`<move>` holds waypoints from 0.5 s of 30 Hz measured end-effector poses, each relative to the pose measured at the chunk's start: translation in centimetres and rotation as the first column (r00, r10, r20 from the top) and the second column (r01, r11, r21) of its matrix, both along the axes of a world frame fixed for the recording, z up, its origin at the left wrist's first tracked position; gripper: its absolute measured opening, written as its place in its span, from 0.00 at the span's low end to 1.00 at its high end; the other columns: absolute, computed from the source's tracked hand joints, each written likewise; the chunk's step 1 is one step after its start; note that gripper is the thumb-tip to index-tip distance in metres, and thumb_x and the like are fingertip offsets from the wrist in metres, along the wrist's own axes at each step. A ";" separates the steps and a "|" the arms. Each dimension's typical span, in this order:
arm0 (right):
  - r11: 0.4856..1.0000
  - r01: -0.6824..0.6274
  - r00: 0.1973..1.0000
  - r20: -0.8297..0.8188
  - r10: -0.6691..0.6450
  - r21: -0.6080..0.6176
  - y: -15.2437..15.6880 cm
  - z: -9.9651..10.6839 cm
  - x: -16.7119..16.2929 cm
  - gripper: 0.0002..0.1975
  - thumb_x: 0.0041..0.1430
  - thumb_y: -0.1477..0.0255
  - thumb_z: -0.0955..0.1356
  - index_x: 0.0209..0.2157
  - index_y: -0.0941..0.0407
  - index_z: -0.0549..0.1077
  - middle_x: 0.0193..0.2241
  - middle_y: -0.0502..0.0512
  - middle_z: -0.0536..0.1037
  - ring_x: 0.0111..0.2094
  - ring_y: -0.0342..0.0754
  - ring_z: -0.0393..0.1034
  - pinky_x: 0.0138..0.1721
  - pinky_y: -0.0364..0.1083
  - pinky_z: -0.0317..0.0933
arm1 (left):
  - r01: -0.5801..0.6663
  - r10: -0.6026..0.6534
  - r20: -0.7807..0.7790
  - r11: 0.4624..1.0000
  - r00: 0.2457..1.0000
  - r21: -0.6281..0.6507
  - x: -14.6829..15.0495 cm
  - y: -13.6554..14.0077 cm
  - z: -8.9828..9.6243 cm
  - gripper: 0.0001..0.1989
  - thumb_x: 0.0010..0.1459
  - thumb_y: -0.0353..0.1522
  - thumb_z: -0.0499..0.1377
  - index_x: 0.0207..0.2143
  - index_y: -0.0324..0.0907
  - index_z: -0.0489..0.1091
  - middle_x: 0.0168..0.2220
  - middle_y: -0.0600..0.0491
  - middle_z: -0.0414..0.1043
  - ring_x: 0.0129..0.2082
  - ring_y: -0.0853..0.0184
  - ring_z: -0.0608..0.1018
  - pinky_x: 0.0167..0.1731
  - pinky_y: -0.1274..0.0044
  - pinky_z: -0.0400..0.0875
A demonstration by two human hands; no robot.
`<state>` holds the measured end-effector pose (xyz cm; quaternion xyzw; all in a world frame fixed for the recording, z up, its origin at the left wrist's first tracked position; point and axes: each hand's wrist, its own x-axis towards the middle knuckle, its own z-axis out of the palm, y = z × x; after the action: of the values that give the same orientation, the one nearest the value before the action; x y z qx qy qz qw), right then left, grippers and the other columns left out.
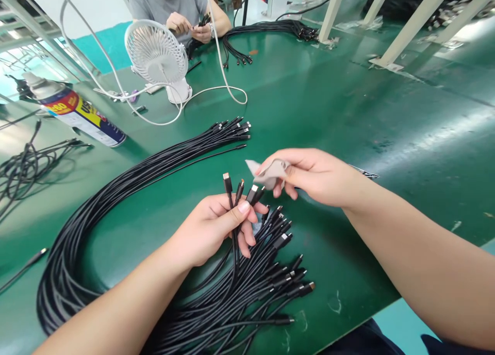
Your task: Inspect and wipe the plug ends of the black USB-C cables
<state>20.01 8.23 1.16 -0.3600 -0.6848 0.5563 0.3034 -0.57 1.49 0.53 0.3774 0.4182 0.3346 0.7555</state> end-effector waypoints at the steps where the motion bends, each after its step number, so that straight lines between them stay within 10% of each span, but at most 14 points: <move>1: 0.993 -0.109 0.994 0.005 0.110 -0.052 -0.1 0.0 -0.1 0.10 0.65 0.68 0.65 0.39 0.59 0.75 0.29 0.53 0.76 0.26 0.41 0.70 0.22 0.39 0.62 | 0.001 -0.001 0.015 1.000 1.000 0.012 -0.1 0.0 -0.1 0.16 0.53 0.41 0.67 0.27 0.36 0.72 0.21 0.52 0.75 0.17 0.71 0.75 0.17 0.80 0.74; 11: 0.856 -0.504 0.862 -0.122 0.492 -0.116 0.0 0.7 1.6 0.30 0.58 0.71 0.72 0.61 0.56 0.65 0.51 0.60 0.76 0.50 0.50 0.73 0.47 0.46 0.69 | 0.017 -0.028 0.089 0.993 0.996 0.121 -0.5 -0.1 -0.3 0.13 0.58 0.38 0.63 0.28 0.37 0.73 0.20 0.54 0.72 0.15 0.72 0.73 0.15 0.80 0.72; 15: 0.884 -0.456 0.862 -0.300 0.410 -0.101 0.1 -0.5 1.3 0.19 0.67 0.62 0.65 0.53 0.57 0.74 0.44 0.60 0.79 0.45 0.49 0.75 0.44 0.48 0.70 | 0.008 -0.018 0.085 0.993 0.996 0.121 -0.3 -0.6 0.2 0.13 0.59 0.39 0.63 0.29 0.38 0.73 0.19 0.55 0.70 0.15 0.72 0.72 0.14 0.81 0.71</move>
<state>21.27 8.35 0.64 -0.1417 -0.6508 0.7099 0.2291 -0.82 0.91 0.69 0.4102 0.3620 0.3702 0.7507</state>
